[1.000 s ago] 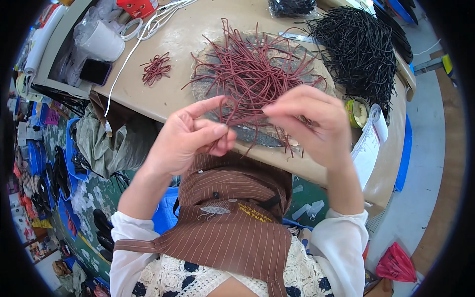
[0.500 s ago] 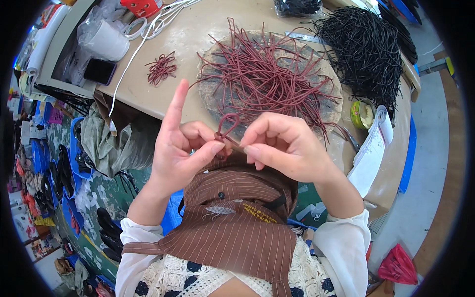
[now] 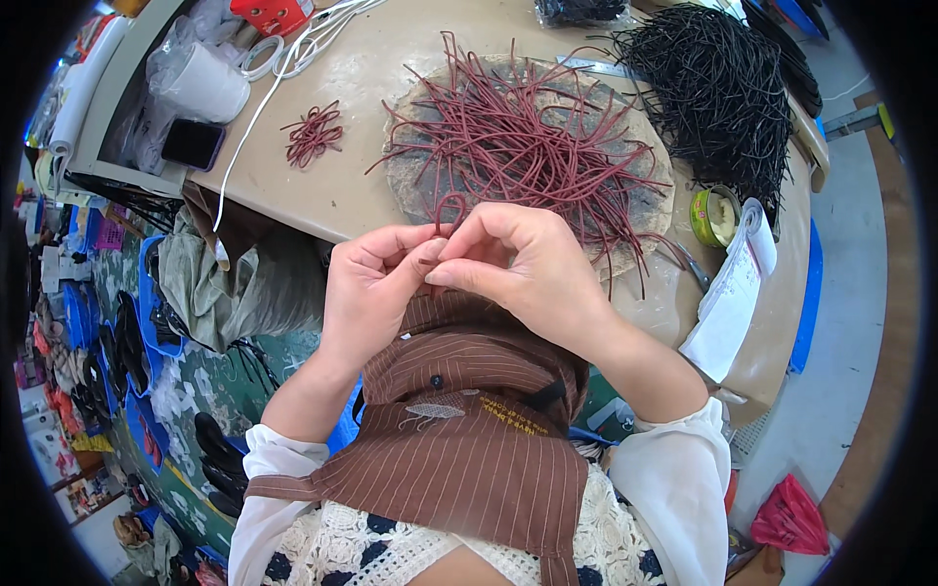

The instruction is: The person takes red cords from a plastic bag and ties them into small loops by hand. They repeatedly pick up individual cords, fold them, and tie knots to create a pile of finished cord loops on the table.

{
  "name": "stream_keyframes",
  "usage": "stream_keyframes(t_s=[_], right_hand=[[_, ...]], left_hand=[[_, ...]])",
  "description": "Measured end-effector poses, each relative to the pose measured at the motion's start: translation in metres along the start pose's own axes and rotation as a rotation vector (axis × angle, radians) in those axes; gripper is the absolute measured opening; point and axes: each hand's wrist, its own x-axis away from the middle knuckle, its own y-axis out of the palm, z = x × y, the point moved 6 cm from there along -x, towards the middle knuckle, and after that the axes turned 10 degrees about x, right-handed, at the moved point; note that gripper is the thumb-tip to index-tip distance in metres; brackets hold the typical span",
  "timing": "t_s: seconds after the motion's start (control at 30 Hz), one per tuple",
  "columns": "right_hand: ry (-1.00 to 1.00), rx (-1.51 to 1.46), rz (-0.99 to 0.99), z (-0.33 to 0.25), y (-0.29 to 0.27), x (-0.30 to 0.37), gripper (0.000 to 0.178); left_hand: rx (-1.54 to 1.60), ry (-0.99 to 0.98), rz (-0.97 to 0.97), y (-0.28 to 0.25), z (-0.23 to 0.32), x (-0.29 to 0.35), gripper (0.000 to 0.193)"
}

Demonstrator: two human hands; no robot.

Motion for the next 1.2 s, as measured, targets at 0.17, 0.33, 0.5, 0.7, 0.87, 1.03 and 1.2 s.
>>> stream_keyframes(t_s=[0.17, 0.33, 0.5, 0.7, 0.87, 1.03, 1.2], right_hand=[[0.047, 0.136, -0.004, 0.006, 0.0, -0.003, 0.015], [0.004, 0.321, -0.032, -0.004, -0.005, -0.004, 0.016], [-0.095, 0.399, 0.006, -0.007, -0.006, -0.004, 0.014], [-0.196, 0.508, 0.002, -0.021, -0.006, -0.001, 0.017], [-0.115, 0.542, -0.041, -0.03, -0.012, 0.001, 0.026], [-0.327, 0.656, 0.111, -0.041, -0.009, 0.006, 0.029], [-0.513, 0.529, 0.312, -0.03, -0.012, 0.012, 0.026]], left_hand=[[0.165, -0.087, -0.016, -0.002, -0.005, -0.002, 0.02], [0.329, -0.237, -0.052, 0.001, -0.011, -0.001, 0.023], [0.309, -0.289, -0.055, 0.002, -0.019, 0.0, 0.023], [0.444, -0.379, -0.036, 0.001, -0.022, 0.004, 0.021], [0.519, -0.393, -0.123, 0.014, -0.012, 0.009, 0.021], [0.522, -0.371, -0.107, 0.015, -0.011, 0.012, 0.024], [0.508, -0.259, -0.07, 0.016, -0.002, 0.006, 0.025]])
